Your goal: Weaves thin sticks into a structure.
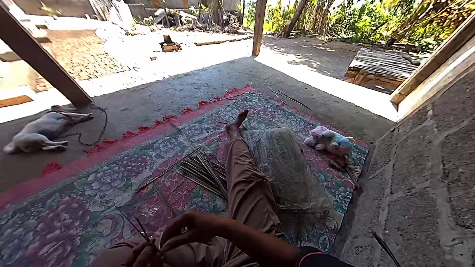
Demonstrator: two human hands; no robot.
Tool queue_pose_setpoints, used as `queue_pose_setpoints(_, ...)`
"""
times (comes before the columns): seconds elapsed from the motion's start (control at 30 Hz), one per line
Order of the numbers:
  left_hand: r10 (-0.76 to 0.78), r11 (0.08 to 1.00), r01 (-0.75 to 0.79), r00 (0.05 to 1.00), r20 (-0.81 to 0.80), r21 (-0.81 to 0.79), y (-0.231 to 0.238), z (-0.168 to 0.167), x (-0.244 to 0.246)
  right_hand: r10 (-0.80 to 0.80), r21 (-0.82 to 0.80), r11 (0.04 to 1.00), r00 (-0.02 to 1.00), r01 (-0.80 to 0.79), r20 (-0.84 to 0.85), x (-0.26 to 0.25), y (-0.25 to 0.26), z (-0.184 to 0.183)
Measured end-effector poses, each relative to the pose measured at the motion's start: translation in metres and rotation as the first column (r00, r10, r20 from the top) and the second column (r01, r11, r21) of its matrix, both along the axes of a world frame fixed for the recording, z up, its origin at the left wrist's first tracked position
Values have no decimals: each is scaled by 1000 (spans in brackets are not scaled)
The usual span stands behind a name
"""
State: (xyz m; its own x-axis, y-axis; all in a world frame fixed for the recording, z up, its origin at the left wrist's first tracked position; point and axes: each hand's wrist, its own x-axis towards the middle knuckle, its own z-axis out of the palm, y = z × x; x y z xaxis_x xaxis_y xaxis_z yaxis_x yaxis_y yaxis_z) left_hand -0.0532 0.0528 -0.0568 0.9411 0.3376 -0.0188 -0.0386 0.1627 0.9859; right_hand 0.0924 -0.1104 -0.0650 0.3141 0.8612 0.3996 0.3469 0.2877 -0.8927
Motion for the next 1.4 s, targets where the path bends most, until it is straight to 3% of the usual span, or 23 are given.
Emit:
queue_pose_setpoints(0.13,176,977,-187,978,-117,-100,-33,31,10,-88,84,993,991,80,104,6,-14,21)
queue_pose_setpoints(0.23,174,960,-200,974,-145,-196,-54,44,24,-106,104,990,990,96,96,10,-27,30)
queue_pose_setpoints(0.3,192,941,-221,972,-133,-256,-67,46,29,-113,117,987,994,112,-5,9,-36,34)
queue_pose_setpoints(0.37,221,929,-249,967,-126,-276,-78,50,35,-104,32,993,973,112,-204,8,-44,41)
queue_pose_setpoints(0.5,219,938,-239,970,-106,-251,-89,55,38,-107,-143,989,861,41,-497,11,-53,49)
queue_pose_setpoints(0.67,157,955,-184,979,-129,-234,-86,53,39,-90,-142,990,782,1,-616,15,-55,51)
queue_pose_setpoints(0.73,180,964,-201,975,-129,-176,-89,52,40,-109,-151,988,779,18,-617,15,-53,49)
queue_pose_setpoints(0.8,234,972,-236,970,-66,-16,-93,50,40,-137,-153,987,772,52,-621,14,-51,45)
queue_pose_setpoints(0.9,309,917,-312,950,53,249,-97,47,42,-155,-104,988,797,116,-584,12,-50,39)
queue_pose_setpoints(0.97,327,880,-337,941,87,335,-98,44,45,-164,-73,986,804,148,-572,13,-49,36)
queue_pose_setpoints(1.17,315,853,-324,945,91,409,-99,38,47,-188,-93,982,790,165,-583,20,-52,36)
queue_pose_setpoints(1.4,257,846,-229,966,9,481,-94,38,44,-211,-163,975,851,150,-480,23,-53,37)
